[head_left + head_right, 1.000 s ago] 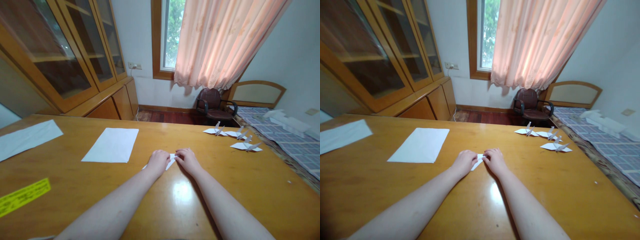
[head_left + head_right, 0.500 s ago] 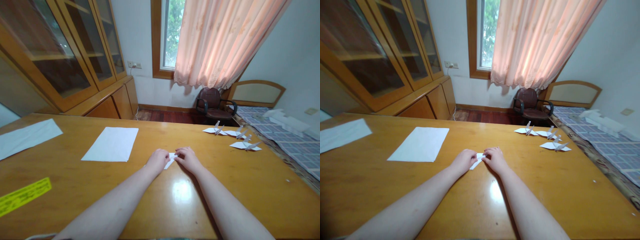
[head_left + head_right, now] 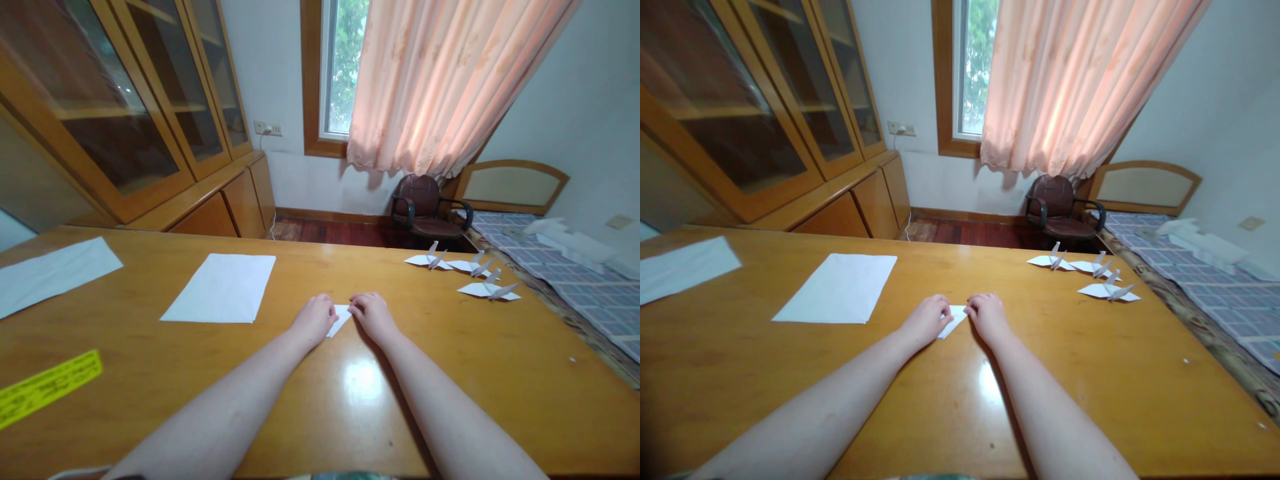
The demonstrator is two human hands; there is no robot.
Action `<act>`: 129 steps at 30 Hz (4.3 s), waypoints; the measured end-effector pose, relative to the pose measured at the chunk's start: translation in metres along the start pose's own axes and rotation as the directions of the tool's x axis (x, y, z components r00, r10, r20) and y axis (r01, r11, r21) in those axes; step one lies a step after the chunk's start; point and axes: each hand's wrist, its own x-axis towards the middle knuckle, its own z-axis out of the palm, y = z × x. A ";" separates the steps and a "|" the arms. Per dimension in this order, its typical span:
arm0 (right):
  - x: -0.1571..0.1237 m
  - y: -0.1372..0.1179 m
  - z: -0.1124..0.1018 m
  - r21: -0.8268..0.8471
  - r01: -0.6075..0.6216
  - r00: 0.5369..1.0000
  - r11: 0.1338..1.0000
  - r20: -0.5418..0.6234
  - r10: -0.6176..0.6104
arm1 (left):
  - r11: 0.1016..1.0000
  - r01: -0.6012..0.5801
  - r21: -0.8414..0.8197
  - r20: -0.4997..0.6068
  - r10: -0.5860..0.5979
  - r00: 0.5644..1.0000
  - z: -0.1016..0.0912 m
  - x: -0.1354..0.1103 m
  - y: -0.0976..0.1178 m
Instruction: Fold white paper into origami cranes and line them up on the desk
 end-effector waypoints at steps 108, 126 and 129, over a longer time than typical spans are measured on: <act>-0.001 0.004 -0.001 0.005 -0.204 0.977 0.979 -0.053 0.204 | 0.918 -0.214 0.334 0.158 0.169 0.973 -0.006 -0.027 0.029; 0.000 0.005 0.001 0.022 -0.210 0.975 0.977 -0.062 0.211 | 0.939 -0.198 0.282 0.210 0.141 0.967 -0.020 -0.037 0.032; 0.000 0.005 0.001 0.021 -0.212 0.975 0.977 -0.064 0.213 | 0.950 -0.183 0.252 0.268 0.113 0.957 -0.030 -0.039 0.028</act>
